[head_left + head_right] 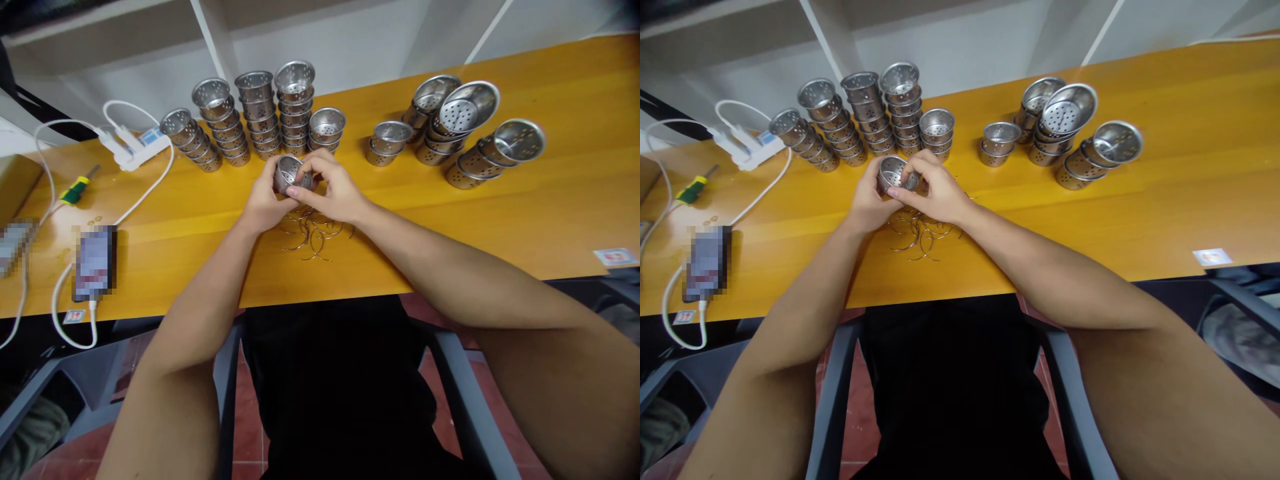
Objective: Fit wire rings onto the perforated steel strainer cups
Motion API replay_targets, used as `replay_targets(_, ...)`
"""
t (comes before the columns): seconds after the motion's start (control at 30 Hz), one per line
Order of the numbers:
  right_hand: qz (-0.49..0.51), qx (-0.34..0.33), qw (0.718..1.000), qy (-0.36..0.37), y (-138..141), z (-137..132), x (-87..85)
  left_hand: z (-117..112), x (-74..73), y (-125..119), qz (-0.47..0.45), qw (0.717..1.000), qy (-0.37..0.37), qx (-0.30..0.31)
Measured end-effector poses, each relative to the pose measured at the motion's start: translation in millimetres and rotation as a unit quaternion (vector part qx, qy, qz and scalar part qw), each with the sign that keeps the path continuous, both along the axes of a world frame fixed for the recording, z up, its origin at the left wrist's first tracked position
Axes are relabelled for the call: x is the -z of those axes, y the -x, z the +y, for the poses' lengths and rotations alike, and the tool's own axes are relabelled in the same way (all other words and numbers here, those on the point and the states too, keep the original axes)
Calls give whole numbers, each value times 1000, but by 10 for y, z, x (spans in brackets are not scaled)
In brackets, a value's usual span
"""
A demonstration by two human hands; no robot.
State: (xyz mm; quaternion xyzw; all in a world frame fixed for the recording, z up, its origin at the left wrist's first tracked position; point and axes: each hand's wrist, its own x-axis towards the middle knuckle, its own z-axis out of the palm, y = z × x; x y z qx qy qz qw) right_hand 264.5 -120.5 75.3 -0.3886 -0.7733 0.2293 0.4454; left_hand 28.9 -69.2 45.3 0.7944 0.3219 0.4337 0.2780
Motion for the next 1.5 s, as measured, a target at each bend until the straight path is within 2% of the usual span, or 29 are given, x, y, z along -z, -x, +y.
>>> replay_targets(0.2, -49, 6, 999, -2, 23, -24, -35, 32, 26, -1, 5, 1000, 14, -10)
replay_targets(0.37, -45, -6, 999, -2, 4, -13, -55, 58, 40, 6, -28, 999, -18, 31)
replay_targets(0.5, -26, 36, 999, 25, -86, 66, -47, 96, 43, 28, -35, 999, -9, -21)
replay_targets(0.6, -96, 44, 994, 36, -202, 131, -25, 157, 46, 69, -42, 997, 0, -72)
replay_targets(0.8, -276, -42, 959, 45, -250, 98, -11, 271, 81, 138, -67, 991, 6, -116)
replay_targets(1.03, -295, -31, 954, 43, -147, 42, -68, 277, 140, 107, -36, 996, -22, -84)
replay_targets(1.27, -322, -24, 946, 42, -119, 14, -65, 195, 113, 57, -16, 998, -1, -67)
replay_targets(1.4, -295, -48, 954, 34, -203, 39, -93, 185, 89, 56, -30, 998, 2, -63)
replay_targets(1.5, -318, -91, 943, 48, -331, 89, -140, 164, 62, 48, -20, 998, 9, -66)
